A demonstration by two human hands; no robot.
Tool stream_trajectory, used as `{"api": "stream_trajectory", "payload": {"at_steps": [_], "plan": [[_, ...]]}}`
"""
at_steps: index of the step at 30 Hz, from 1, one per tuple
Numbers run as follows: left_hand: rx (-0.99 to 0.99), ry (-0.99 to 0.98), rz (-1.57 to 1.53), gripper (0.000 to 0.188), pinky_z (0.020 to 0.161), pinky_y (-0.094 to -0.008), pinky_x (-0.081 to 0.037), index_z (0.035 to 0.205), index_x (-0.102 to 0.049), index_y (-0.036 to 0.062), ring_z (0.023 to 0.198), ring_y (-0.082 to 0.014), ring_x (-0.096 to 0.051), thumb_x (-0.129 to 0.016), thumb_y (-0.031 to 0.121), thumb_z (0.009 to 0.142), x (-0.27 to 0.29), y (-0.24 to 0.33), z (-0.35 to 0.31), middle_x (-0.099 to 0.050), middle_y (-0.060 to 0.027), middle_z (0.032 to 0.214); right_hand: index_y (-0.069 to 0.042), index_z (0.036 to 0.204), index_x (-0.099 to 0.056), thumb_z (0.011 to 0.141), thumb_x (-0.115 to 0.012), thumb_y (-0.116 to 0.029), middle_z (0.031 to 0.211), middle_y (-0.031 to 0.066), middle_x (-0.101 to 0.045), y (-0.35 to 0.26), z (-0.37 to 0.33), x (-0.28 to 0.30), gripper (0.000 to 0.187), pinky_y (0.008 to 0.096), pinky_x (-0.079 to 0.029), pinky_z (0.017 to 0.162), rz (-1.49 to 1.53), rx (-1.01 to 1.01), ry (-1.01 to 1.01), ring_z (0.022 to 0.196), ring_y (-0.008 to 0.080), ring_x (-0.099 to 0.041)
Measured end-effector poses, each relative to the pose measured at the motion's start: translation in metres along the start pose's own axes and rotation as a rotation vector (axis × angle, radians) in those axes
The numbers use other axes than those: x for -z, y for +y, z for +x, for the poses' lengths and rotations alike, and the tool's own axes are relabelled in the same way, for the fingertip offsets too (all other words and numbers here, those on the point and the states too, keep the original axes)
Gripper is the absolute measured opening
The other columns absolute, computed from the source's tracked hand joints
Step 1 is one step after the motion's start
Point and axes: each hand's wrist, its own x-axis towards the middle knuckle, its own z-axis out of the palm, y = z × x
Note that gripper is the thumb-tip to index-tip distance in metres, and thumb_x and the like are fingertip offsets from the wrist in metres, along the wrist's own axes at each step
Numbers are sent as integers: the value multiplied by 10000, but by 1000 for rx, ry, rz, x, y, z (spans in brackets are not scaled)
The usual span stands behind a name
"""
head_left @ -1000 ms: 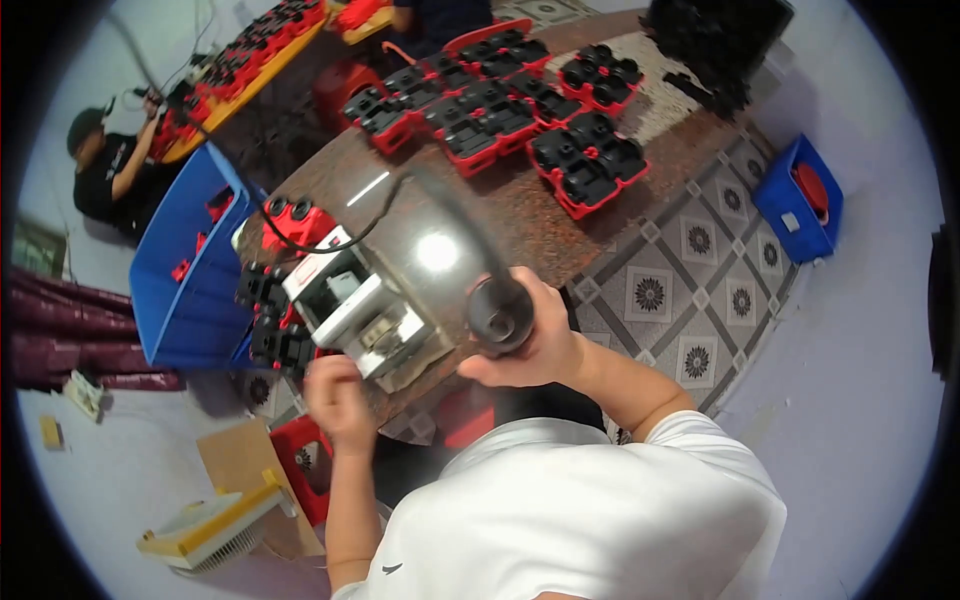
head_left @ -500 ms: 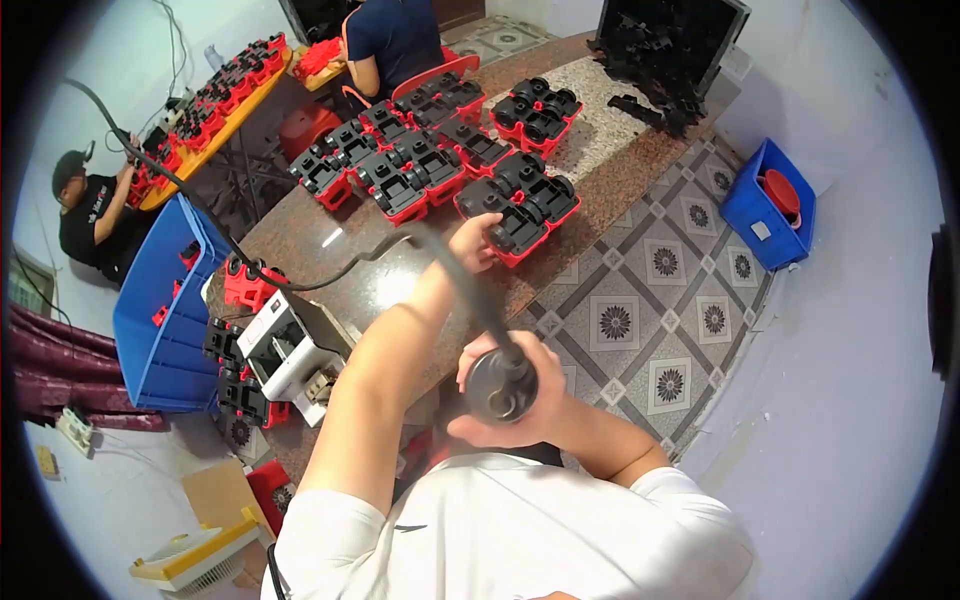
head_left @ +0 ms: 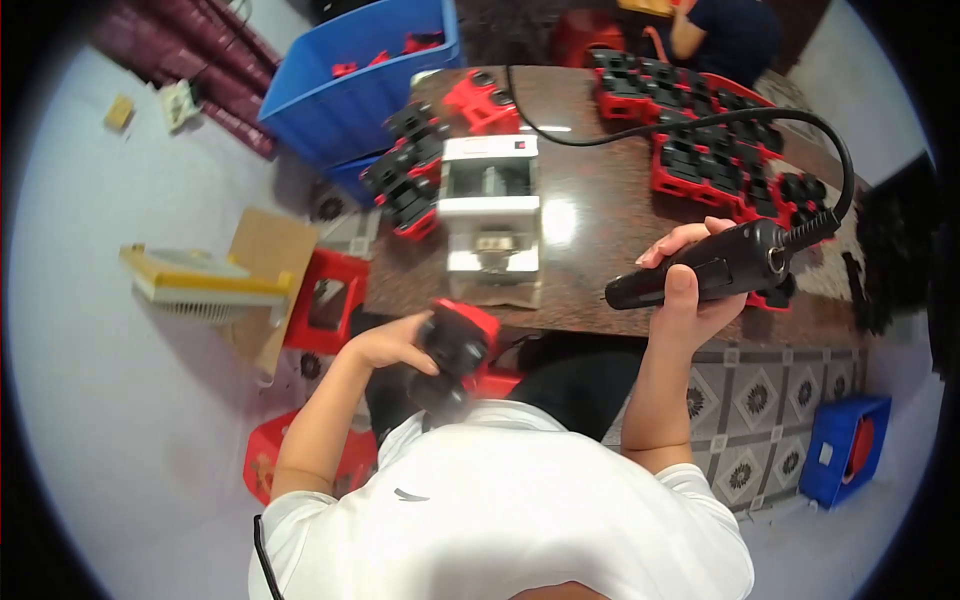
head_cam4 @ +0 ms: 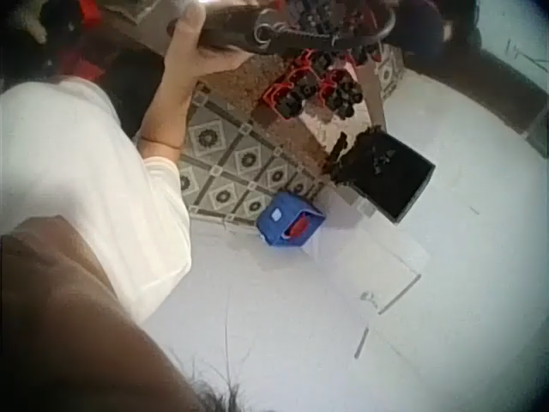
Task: The person assembles plastic toy vehicle bases by driving screws into each unit with an electric screwdriver and placing them on the table.
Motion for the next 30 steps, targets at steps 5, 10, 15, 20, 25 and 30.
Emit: {"api": "stream_trajectory", "payload": {"at_steps": [5,10,15,20,25,30], "plan": [[-329,565,-780,499,984,-391,-415,1248,-479,26,1126,-246,-539,-648,152,795,35,-44,-48,-567,-101,1204,1,1166,-411,729,-754,-144,790,89,-576,32,-17,-51,574,248,-456,611,100,-40,-109,663,127,-558],[-262,860,-684,405,920,-423,-415,1170,-528,101,1053,-219,-552,-664,260,823,71,-57,-8,-589,-72,1123,-14,1164,-391,738,-751,-134,801,99,-581,56,-23,-82,570,229,-450,586,136,145,-193,665,128,-569],[-210,883,-675,580,872,-410,-413,1248,-415,125,1072,-207,-524,-712,307,784,65,-55,1,-552,-55,1146,-16,1170,-384,766,-731,-119,811,102,-579,78,-33,-92,542,237,-461,588,118,81,-175,661,128,-569],[-330,1091,-385,711,866,-412,-411,1296,-320,146,1112,-209,-483,-734,345,753,75,-61,8,-457,-84,1250,-7,1172,-390,750,-747,-86,808,90,-573,95,-45,-102,558,242,-464,589,2,59,-220,669,127,-570],[-412,893,-475,615,865,-359,-450,1284,-366,143,1094,-191,-506,-706,230,779,83,-52,11,-488,-77,1204,-3,1177,-403,736,-756,-73,787,88,-572,104,-53,-103,570,241,-459,580,-28,62,-266,656,127,-562],[-510,816,-569,566,887,-338,-463,1269,-393,98,1057,-179,-527,-685,155,787,88,-50,9,-500,-61,1171,-3,1186,-401,738,-745,-54,780,92,-570,105,-56,-106,567,245,-460,581,17,4,-293,656,127,-562]]}}
